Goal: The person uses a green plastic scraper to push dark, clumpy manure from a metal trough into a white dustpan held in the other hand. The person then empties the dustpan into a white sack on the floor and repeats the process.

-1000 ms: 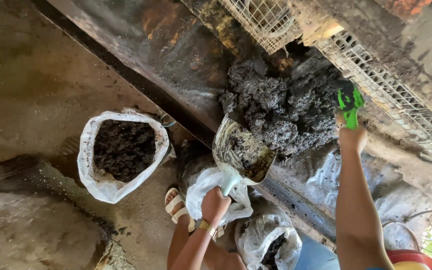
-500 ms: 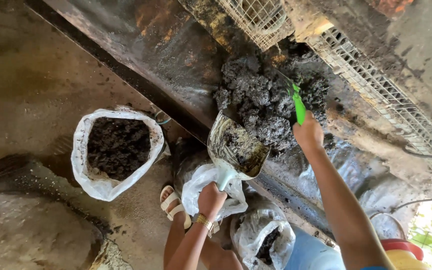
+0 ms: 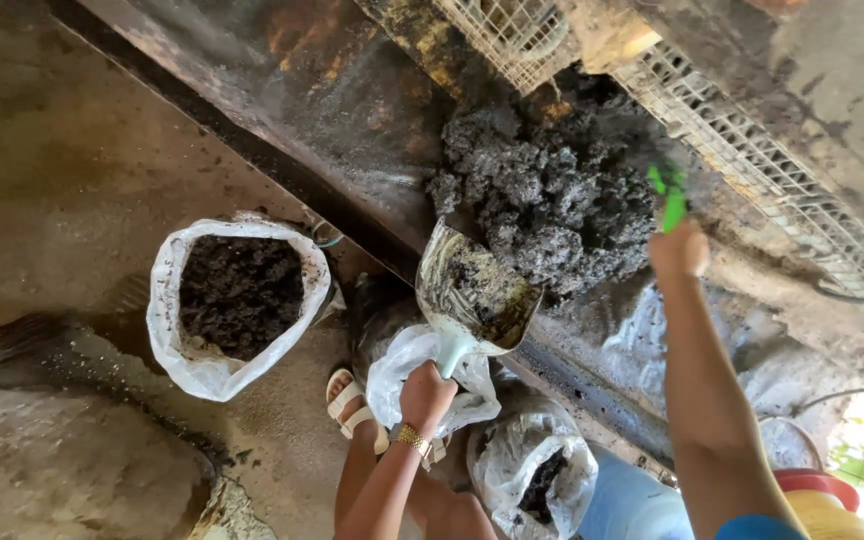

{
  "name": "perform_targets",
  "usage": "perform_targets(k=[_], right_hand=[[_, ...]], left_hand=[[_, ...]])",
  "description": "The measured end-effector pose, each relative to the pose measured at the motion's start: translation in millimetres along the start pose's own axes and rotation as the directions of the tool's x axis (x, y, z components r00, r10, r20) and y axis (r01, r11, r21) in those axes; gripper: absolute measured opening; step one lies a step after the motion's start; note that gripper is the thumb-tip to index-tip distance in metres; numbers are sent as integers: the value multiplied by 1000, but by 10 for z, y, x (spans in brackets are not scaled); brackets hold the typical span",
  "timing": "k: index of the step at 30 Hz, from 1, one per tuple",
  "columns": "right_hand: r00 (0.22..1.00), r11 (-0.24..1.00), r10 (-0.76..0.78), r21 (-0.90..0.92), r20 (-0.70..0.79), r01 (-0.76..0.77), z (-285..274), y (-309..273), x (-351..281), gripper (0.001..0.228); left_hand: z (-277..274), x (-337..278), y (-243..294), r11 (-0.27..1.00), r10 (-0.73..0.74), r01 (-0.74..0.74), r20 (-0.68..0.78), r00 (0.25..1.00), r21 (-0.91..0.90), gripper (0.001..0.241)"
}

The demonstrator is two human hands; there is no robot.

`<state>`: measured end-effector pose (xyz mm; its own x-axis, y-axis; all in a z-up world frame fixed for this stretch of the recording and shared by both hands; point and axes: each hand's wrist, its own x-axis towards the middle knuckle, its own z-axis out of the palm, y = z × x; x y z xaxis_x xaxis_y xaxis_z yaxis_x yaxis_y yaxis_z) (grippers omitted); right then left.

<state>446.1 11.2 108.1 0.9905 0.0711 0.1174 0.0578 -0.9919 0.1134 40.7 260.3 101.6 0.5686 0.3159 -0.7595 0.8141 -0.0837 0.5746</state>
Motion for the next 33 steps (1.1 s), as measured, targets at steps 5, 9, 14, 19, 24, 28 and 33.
perform_targets(k=[5,9,14,19,24,28,33], right_hand=[[969,995,-98,11,229,98,-822,-737,-794,49],[888,985,-117,167,444,46,-1813,-954,-1370,58],[922,624,135,692,362,-363,-912,49,-857,25],[545,7,351,580,761,-815,-1221,-443,-155,29],[451,-332,351,559,821,-760,-958,-998,471,23],[544,-48,403,611,736,-790,-822,-1551,540,10],[726,381,221,627,651,-679,-681,-1809,362,15]], left_hand=[[110,66,-40,1000,11,-11,-12,1000,0,44],[69,-49,45,1000,12,-12,-25,1000,6,45],[75,-74,67,1000,5,-4,-23,1000,29,44],[241,162,-148,999,-26,27,-14,1000,29,18],[227,167,-177,998,-53,53,19,998,39,17],[242,219,-259,999,-30,29,9,1000,34,16],[200,197,-222,998,-65,65,37,997,25,26]])
